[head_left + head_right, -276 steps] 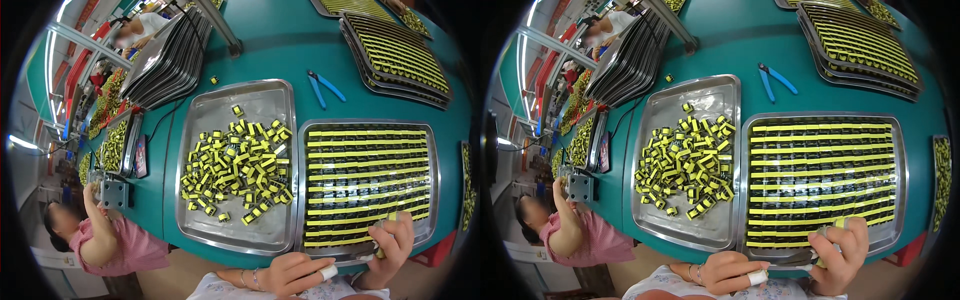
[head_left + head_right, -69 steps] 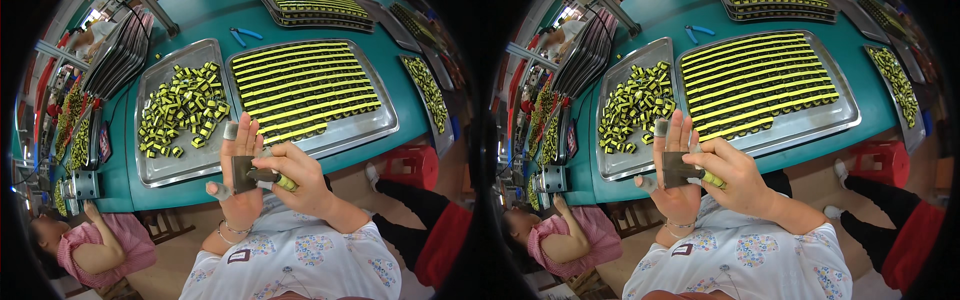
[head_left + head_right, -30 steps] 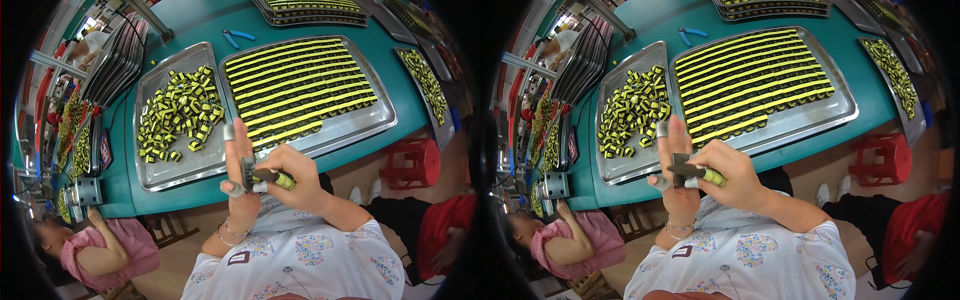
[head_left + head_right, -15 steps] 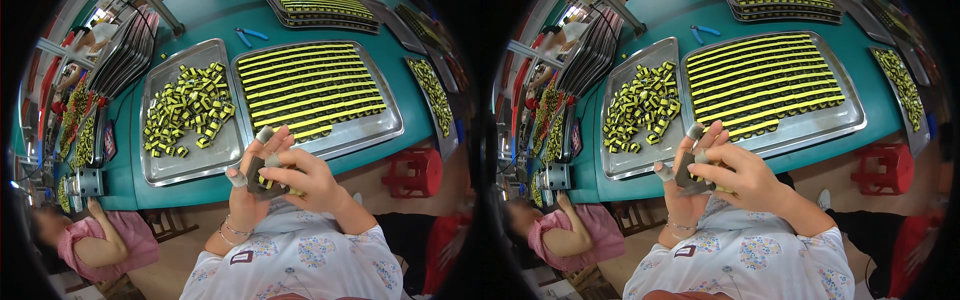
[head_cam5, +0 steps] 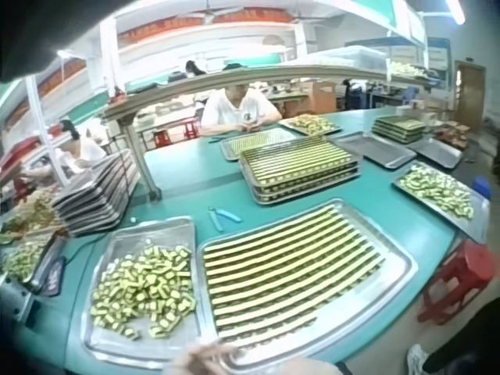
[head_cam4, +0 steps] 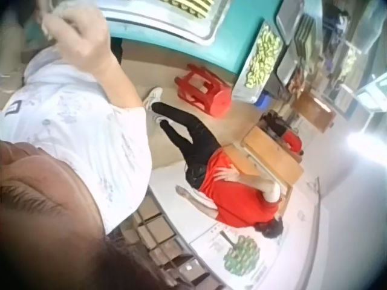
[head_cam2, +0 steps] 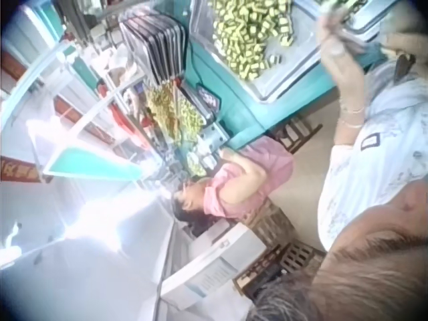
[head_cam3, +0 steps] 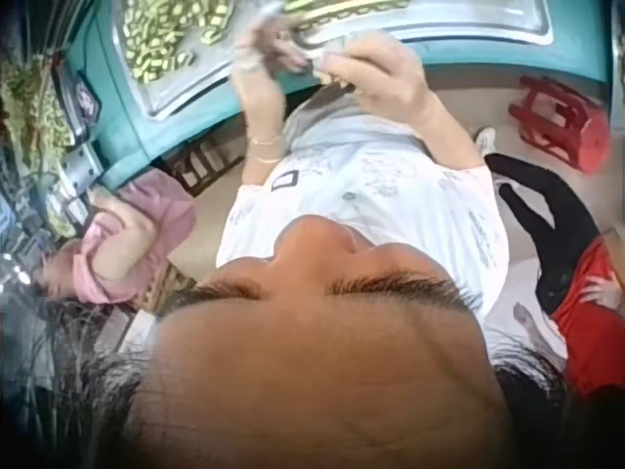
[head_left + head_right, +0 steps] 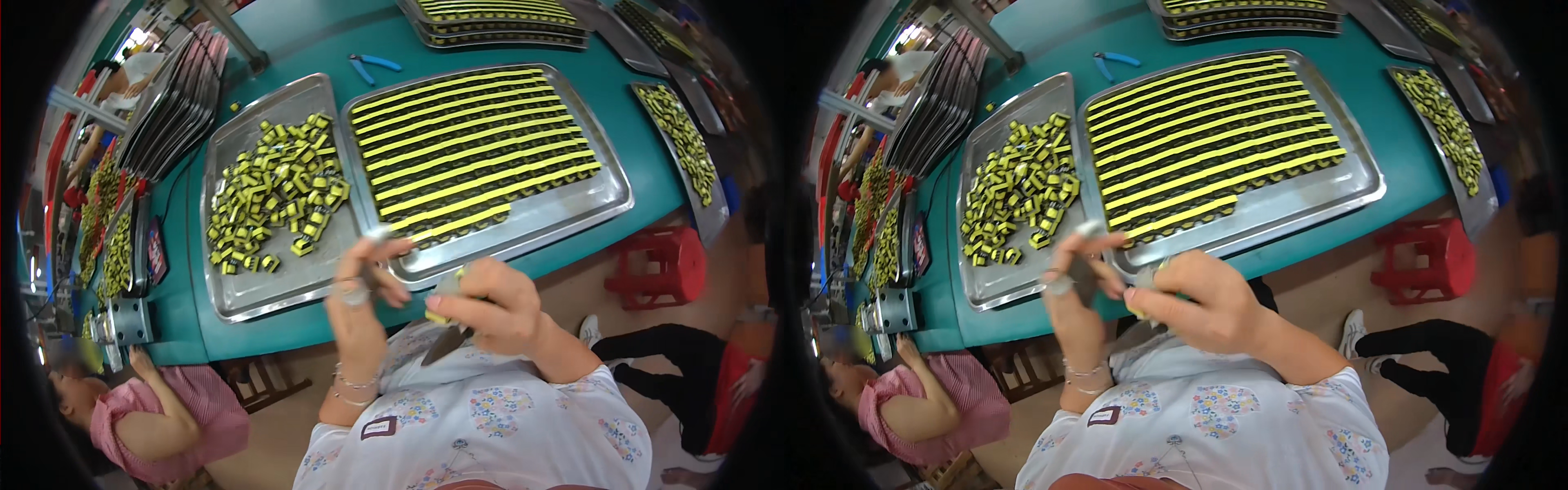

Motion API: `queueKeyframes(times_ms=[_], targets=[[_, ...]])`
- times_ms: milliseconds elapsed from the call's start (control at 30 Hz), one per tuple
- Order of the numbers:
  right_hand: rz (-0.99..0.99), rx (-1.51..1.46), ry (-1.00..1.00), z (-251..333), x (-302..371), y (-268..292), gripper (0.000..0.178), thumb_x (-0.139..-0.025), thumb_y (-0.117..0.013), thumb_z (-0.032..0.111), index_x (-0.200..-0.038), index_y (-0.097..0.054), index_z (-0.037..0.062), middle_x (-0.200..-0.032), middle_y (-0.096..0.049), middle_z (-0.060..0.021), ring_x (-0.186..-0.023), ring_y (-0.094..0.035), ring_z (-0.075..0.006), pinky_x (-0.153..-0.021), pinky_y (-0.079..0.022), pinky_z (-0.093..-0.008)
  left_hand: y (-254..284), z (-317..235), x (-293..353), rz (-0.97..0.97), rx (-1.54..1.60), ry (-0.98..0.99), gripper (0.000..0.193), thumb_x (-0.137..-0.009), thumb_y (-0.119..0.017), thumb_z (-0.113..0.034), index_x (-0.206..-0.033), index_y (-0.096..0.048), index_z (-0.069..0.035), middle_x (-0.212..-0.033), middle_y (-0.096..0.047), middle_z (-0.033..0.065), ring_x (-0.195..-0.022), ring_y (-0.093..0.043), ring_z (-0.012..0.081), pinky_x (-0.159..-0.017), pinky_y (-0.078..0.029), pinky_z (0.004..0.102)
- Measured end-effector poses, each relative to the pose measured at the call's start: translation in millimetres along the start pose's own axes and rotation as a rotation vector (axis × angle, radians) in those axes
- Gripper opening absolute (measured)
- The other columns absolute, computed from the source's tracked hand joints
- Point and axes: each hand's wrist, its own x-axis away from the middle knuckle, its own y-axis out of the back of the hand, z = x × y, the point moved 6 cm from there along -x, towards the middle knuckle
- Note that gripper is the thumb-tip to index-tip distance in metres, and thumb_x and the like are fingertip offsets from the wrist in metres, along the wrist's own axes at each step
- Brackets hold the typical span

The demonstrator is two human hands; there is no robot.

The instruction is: Assembling and processing small electronic components using hand tools at a factory workbench.

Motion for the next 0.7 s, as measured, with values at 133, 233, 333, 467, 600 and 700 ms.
queueKeyframes(times_ms=[133,233,333,467,600,700], targets=[[-0.128,0.178,-0.224,-32.4,-1.8,48.1,0.043,-0.063,-0.068,-0.011,-0.103,-0.066,0.0047,-0.091,-0.063,-0.0108,-0.079,-0.063,-0.0304,-0.069,-0.051,-0.0378,58.9,-28.9,-18.0,-0.37,-0.868,-0.303,0.031,-0.093,-0.06,-0.007,-0.123,-0.062,-0.002,-0.107,-0.067,0.0031,-0.071,-0.049,0.0071,-0.059,-0.037,0.0213],[-0.126,0.29,-0.373,-57.7,1.9,78.0,0.041,-0.066,-0.066,-0.012,-0.104,-0.062,0.002,-0.094,-0.063,-0.0142,-0.086,-0.064,-0.0329,-0.073,-0.052,-0.0384,85.7,-22.4,-31.7,-0.333,-1.185,-0.22,0.031,-0.081,-0.068,-0.005,-0.112,-0.062,-0.004,-0.104,-0.065,0.0098,-0.084,-0.064,0.0283,-0.074,-0.049,0.0385],[-0.024,0.403,-0.444,-71.3,4.0,82.7,0.034,-0.072,-0.068,-0.01,-0.103,-0.062,0.0018,-0.1,-0.061,-0.0128,-0.087,-0.063,-0.0339,-0.074,-0.051,-0.0388,82.5,-13.6,-37.2,-0.207,-1.211,-0.111,0.026,-0.082,-0.069,-0.006,-0.106,-0.061,-0.006,-0.1,-0.066,0.011,-0.085,-0.064,0.0323,-0.075,-0.049,0.0408],[0.118,0.454,-0.494,-79.0,5.7,70.9,0.028,-0.075,-0.07,-0.003,-0.101,-0.062,0.0039,-0.102,-0.059,-0.0104,-0.088,-0.063,-0.0332,-0.073,-0.051,-0.0418,84.8,-5.9,-37.9,-0.221,-1.172,-0.057,0.027,-0.082,-0.072,-0.008,-0.105,-0.059,-0.007,-0.09,-0.068,0.0101,-0.084,-0.064,0.0304,-0.074,-0.049,0.0397],[0.134,0.439,-0.486,-87.0,9.3,67.1,0.027,-0.076,-0.069,-0.002,-0.1,-0.061,0.0048,-0.102,-0.058,-0.0098,-0.09,-0.063,-0.0328,-0.074,-0.052,-0.0415,81.9,-2.0,-41.2,-0.208,-1.093,-0.09,0.028,-0.082,-0.073,-0.008,-0.107,-0.059,-0.008,-0.088,-0.068,0.0098,-0.08,-0.063,0.0301,-0.073,-0.048,0.0389],[0.152,0.443,-0.463,-89.2,10.6,67.6,0.021,-0.079,-0.067,0.001,-0.098,-0.059,0.0041,-0.1,-0.058,-0.0126,-0.088,-0.062,-0.0348,-0.074,-0.051,-0.0431,89.4,-0.2,-38.8,-0.202,-1.121,-0.16,0.036,-0.08,-0.075,-0.01,-0.111,-0.058,-0.002,-0.092,-0.063,0.0127,-0.084,-0.06,0.0293,-0.076,-0.047,0.0372]])
